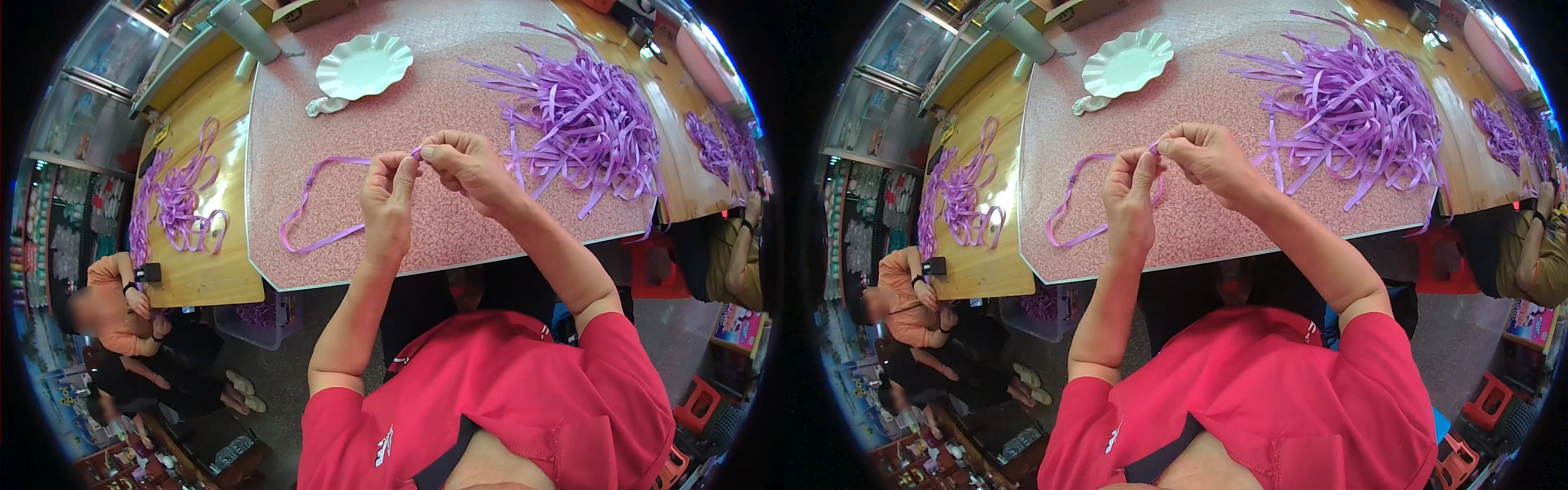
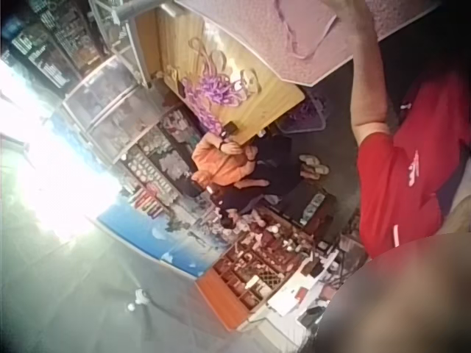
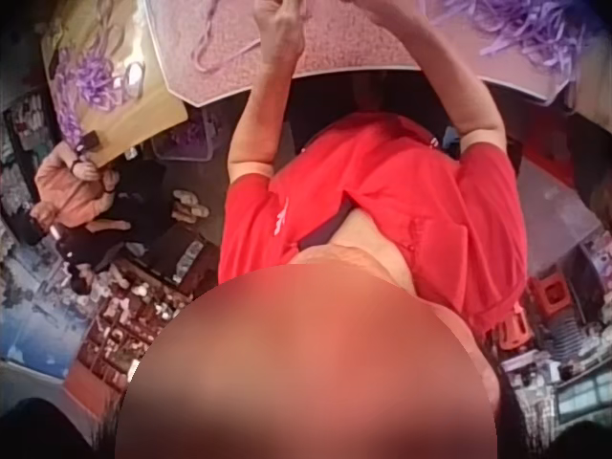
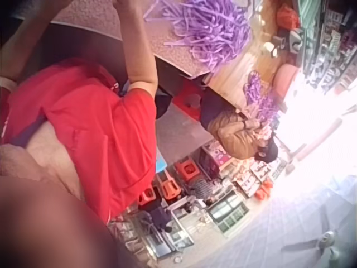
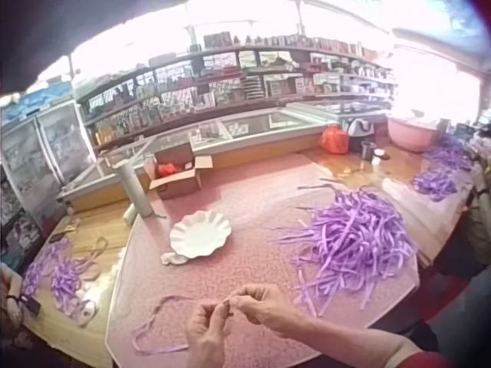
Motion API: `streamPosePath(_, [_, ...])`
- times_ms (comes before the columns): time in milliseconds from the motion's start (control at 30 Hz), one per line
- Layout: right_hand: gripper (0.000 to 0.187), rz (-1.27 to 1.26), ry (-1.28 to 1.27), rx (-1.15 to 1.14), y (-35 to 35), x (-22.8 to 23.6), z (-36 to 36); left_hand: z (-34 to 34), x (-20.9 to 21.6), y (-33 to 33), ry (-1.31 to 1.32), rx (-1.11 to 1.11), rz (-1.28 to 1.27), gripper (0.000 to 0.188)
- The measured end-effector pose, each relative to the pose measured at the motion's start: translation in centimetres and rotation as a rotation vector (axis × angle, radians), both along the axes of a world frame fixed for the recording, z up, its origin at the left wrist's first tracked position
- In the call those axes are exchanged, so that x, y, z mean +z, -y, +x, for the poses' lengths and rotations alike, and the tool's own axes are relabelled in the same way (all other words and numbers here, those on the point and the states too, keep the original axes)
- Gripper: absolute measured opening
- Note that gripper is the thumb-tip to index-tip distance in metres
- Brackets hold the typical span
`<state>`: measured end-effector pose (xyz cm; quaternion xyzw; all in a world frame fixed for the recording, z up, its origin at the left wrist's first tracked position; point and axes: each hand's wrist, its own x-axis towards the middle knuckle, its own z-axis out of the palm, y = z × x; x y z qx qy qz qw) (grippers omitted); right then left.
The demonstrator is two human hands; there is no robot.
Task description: Braid or knot several purple ribbons together to form a decorative string.
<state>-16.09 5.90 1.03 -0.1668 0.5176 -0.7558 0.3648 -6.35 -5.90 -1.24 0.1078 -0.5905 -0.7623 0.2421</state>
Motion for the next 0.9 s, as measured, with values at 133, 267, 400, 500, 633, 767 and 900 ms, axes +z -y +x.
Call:
streamPosePath(133, [0.018, -0.106, 0.212, 0.081, -0.3, 0.4, 0.0, -0.1, 0.4, -0.2, -0.037, -0.078, 0.178, 0.012])
streamPosePath(267, [0.019, -0.082, 0.216, 0.082, -0.5, 0.5, 0.0, -0.7, 0.4, -0.3, -0.167, 0.176, -0.288, 0.019])
streamPosePath(400, [0.017, -0.051, 0.178, 0.070, -0.7, 0.4, 0.0, -1.0, 0.5, 1.1, -0.266, 0.377, -1.093, 0.026])
streamPosePath(500, [0.017, -0.019, 0.111, 0.036, -1.0, 0.7, 0.0, -1.0, 1.0, 1.5, -0.309, 0.465, -1.312, 0.020])
streamPosePath(633, [0.016, 0.041, 0.056, 0.036, -1.3, 0.9, -0.1, -1.1, 0.7, 1.8, -0.323, 0.459, -1.272, 0.020])
streamPosePath(767, [0.017, 0.189, -0.410, -0.012, -1.5, 0.3, -0.3, -0.9, 0.6, 1.6, -0.302, 0.388, -1.141, 0.020])
streamPosePath(900, [0.018, 0.266, -0.732, -0.075, -2.0, 0.5, -0.2, -0.8, 0.3, 1.5, -0.271, 0.364, -1.084, 0.020])
